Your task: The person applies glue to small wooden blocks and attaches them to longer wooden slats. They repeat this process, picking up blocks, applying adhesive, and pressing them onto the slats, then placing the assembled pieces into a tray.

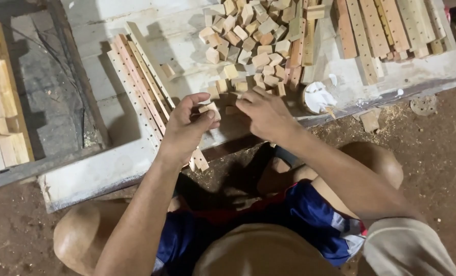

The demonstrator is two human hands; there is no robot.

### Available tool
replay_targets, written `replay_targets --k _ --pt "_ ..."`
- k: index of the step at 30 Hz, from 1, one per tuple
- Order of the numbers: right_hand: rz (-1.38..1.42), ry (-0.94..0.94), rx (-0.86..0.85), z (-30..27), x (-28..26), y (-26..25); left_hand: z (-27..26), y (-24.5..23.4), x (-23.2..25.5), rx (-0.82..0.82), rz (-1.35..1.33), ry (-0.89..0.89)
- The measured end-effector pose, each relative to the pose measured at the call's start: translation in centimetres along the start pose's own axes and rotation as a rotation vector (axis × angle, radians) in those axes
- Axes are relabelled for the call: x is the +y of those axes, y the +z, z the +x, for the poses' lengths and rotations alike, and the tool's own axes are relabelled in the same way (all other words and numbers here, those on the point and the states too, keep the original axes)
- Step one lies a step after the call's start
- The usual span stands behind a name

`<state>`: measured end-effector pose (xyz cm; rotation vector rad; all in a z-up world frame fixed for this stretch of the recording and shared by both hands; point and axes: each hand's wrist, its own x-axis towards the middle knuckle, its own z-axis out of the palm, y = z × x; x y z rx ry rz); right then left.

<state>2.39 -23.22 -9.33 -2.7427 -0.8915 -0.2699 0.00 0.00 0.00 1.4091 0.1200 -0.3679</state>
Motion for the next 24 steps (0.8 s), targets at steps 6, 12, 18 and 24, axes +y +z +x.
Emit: replay_targets --k 6,12,18,24 --pt "0.753 0.718 -0.093 1.1 -2.2 -6.7 -0.3 -0.2 0.2 -0.068 -0.004 0.044" --pt "1.436 0.77 0.088 1.3 -4.0 -8.2 1.1 0.6 -1.9 -0.171 -0.028 0.18" --pt "1.249 0.643 0.162 0.5 -3.1 -6.8 0.8 1.4 -1.1 -0.222 -0.097 0.217" --pt "0.993 0.371 0.232 0.8 -3.8 -7.6 0.5 1.5 -0.9 -0.267 -0.187 0.177"
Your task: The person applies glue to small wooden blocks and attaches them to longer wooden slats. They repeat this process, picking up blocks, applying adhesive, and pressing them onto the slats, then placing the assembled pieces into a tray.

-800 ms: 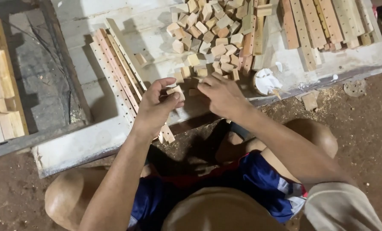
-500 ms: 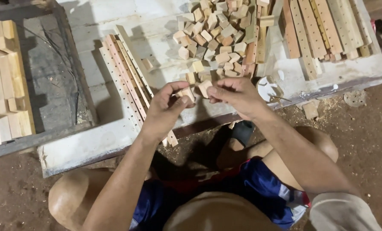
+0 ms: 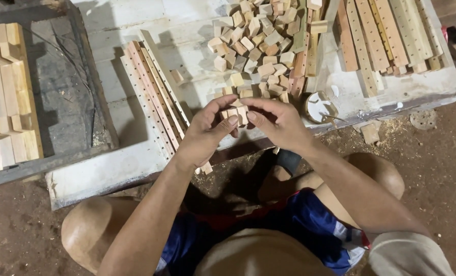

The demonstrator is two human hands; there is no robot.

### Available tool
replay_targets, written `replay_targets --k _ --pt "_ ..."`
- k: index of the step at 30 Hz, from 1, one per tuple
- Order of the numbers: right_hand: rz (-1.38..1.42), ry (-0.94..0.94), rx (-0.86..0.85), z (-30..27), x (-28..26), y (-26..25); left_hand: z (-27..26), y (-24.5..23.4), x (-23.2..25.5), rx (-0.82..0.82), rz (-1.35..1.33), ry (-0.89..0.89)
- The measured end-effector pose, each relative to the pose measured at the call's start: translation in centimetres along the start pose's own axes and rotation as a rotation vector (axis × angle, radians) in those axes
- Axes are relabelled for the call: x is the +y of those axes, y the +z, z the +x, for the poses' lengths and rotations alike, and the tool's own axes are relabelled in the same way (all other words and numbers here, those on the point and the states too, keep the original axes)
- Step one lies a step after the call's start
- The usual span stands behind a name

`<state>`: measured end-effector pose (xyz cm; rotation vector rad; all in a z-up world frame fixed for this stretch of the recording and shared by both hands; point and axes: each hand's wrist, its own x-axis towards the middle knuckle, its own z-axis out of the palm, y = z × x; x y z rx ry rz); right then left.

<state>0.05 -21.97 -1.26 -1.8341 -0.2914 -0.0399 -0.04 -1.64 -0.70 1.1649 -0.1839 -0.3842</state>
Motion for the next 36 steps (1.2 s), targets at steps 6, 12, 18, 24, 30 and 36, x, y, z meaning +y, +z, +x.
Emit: replay_targets --k 6,12,18,24,30,36 --pt "-0.107 -0.201 -0.042 -1.4 3.6 0.1 0.0 0.2 0.4 0.02 -0.073 -0.069" --pt "-0.293 -0.375 -0.055 -0.6 3.1 -0.3 0.3 0.2 -0.5 0.025 -0.037 -0.102" --pt "-0.392 -0.42 -0.011 -0.7 9.3 0.2 0.9 0.7 -1.0 0.074 0.12 -0.14" --pt "-0.56 -0.277 0.091 0.9 10.5 -2.6 3.8 0.5 -1.7 0.113 0.498 -0.16" --pt "-0.644 -0.2 0.127 0.4 9.0 -3.8 3.6 3.1 1.8 0.143 0.625 -0.116" --pt "-0.685 -0.191 -0.148 -2.0 5.5 -0.8 2.8 0.5 -0.2 0.322 0.498 -0.056"
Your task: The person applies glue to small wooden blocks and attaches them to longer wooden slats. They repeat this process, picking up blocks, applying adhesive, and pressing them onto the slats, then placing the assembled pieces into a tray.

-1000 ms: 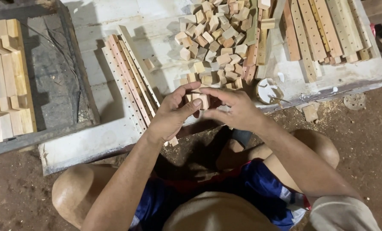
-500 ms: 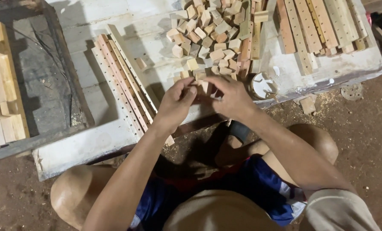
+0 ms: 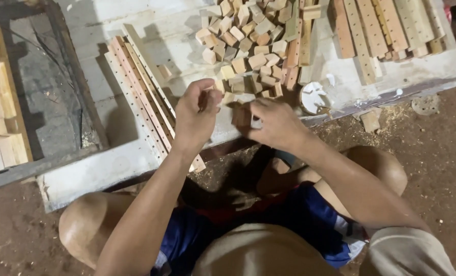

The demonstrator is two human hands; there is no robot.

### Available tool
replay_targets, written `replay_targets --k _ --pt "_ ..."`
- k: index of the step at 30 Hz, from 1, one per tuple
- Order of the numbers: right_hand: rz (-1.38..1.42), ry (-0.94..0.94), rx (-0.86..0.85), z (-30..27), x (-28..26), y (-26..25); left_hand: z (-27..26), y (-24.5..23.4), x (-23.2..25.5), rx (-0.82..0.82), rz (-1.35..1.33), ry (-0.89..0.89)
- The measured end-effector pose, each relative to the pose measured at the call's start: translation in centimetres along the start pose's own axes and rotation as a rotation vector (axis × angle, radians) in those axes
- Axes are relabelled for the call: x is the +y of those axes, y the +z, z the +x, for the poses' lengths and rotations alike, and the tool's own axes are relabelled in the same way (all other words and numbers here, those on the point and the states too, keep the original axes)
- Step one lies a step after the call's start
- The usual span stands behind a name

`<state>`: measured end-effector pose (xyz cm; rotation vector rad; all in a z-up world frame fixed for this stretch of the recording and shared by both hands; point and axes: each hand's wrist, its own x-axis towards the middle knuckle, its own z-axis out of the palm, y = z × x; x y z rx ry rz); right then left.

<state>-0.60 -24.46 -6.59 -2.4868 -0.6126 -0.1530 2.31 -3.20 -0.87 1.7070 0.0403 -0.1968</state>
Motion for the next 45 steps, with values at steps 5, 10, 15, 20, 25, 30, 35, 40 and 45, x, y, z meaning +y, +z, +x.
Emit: replay_targets --k 5,10,15,20,25,30,35,40,45 --pt "-0.187 -0.033 -0.138 -0.8 2.9 4.1 -1.3 -0.7 -0.8 -0.028 0.269 -0.133" --pt "-0.162 -0.028 -0.058 0.9 -1.5 -1.1 -2.0 -0.4 -0.9 -0.046 0.263 -0.114" --pt "0.082 -0.171 0.314 0.3 -2.2 -1.5 -1.5 1.3 -4.1 -0.254 -0.561 -0.358" --pt "0.216 -0.142 0.376 -0.2 -4.0 -4.3 -3.1 2.3 0.1 -0.405 -0.749 -0.297" --pt "0.231 0.061 0.183 -2.5 -0.6 -10.5 -2.5 3.1 -1.2 -0.342 -0.667 -0.278" --pt "-0.259 0.686 -0.142 -5.2 -0.3 -16.5 -2.9 5.0 -0.3 -0.334 -0.715 -0.246" --pt "-0.059 0.819 -0.284 -6.6 2.7 -15.0 -2.7 7.1 0.0 -0.367 -0.766 -0.231" --pt "-0.007 0.663 -0.165 -6.0 1.0 -16.3 -2.2 8.4 -1.5 -0.361 -0.769 -0.221" --pt "-0.046 0.915 -0.346 -4.6 -0.2 -16.5 -2.5 8.2 -1.3 -0.356 -0.737 -0.232"
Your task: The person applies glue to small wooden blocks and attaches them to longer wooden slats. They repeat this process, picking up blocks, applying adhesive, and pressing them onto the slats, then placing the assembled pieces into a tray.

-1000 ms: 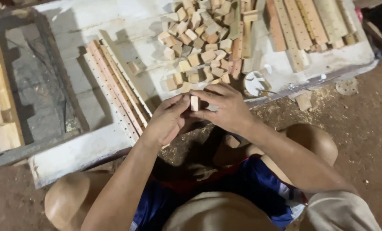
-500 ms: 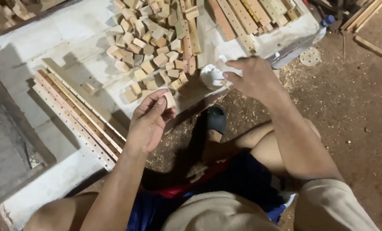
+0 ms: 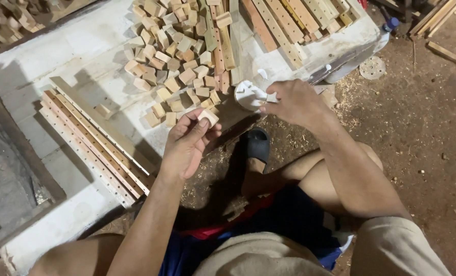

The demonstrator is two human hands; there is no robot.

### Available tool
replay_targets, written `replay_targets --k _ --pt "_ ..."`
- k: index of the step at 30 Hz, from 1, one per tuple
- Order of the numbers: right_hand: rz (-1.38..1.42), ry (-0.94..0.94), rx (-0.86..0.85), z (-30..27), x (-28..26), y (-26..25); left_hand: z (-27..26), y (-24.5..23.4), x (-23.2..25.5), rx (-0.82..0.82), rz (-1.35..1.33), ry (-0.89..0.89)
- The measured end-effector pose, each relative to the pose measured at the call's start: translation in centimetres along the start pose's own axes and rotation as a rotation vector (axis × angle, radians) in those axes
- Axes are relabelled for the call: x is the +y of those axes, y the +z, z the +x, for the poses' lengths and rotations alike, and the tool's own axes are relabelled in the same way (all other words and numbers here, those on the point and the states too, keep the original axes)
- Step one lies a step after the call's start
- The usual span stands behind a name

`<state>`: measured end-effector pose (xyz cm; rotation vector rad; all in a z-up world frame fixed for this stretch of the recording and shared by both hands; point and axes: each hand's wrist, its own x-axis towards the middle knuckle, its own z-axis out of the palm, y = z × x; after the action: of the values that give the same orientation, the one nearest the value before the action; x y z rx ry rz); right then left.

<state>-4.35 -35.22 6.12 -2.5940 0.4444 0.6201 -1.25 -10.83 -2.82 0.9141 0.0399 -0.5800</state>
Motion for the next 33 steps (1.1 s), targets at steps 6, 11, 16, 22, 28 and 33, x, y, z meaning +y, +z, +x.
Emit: replay_targets --k 6,11,16,22,28,33 --pt "0.065 0.025 -0.014 0.0 0.2 0.7 -0.1 -1.3 -0.1 0.006 -0.005 0.005" --pt "0.039 -0.192 0.221 2.0 2.9 2.0 0.0 -1.1 -0.2 -0.009 -0.021 0.022" --pt "-0.061 -0.292 0.38 2.5 2.7 3.1 -0.1 -0.9 0.1 0.003 0.018 0.008" --pt "-0.092 -0.277 0.304 3.2 3.0 2.9 -0.1 -0.8 -0.1 -0.005 0.016 0.02" --pt "0.315 -0.203 0.15 1.7 2.5 0.3 0.1 -0.9 -0.1 -0.051 0.036 0.001" --pt "0.641 -0.345 0.05 1.8 2.5 0.4 0.1 -0.7 -0.2 -0.122 -0.046 0.019"
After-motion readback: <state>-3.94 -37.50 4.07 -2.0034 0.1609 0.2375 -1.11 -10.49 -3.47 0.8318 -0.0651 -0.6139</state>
